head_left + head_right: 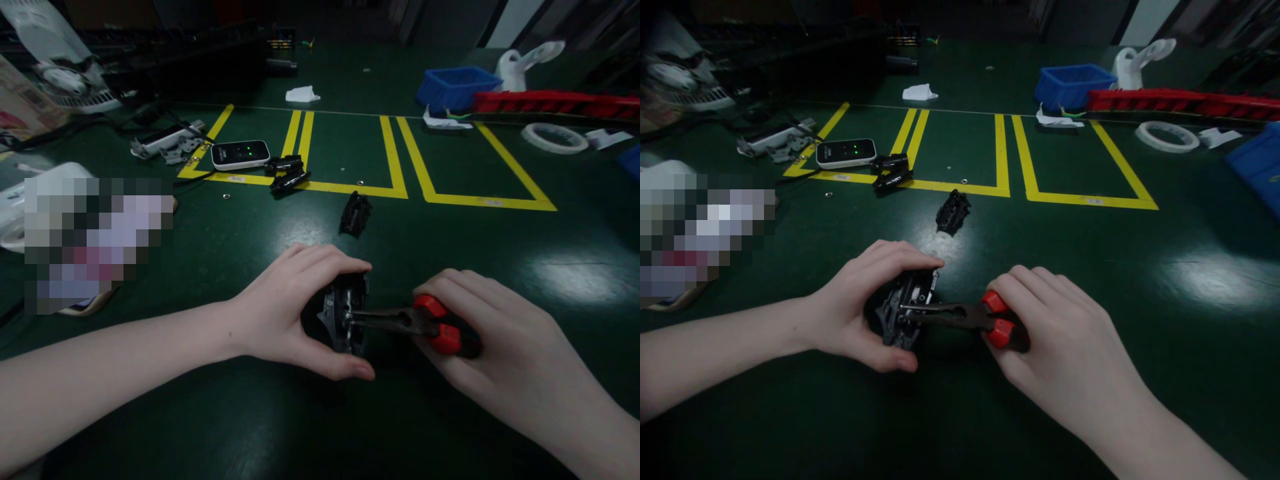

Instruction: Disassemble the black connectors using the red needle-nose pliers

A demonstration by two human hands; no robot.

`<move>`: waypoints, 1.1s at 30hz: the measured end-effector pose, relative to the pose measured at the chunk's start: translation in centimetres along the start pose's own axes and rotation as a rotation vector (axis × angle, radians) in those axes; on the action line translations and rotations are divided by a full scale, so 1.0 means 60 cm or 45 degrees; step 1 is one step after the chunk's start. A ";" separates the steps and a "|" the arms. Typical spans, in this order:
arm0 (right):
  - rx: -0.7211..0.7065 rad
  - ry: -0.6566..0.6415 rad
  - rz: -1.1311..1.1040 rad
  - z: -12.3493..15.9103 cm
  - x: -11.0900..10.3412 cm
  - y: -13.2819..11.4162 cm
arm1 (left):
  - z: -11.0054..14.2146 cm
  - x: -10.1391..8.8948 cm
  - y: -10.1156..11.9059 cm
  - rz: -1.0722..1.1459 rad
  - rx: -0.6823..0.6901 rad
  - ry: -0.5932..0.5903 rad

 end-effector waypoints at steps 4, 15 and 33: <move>-0.002 -0.003 -0.008 -0.001 -0.001 -0.001 | 0.000 0.002 0.001 0.005 -0.015 -0.036; 0.045 -0.122 -0.090 0.009 0.010 0.003 | -0.001 0.001 0.001 0.061 0.052 -0.013; -0.083 0.018 0.077 0.002 -0.006 -0.008 | -0.002 0.006 -0.005 0.179 -0.026 -0.126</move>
Point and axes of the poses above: each hand's wrist, its own z-axis away from the middle knuckle, its own x-axis out of the palm, y = z × x, the point moved 6 cm from there along -z, towards the middle knuckle, and after that the axes turned 9 degrees about -x, right-handed, at the moved point
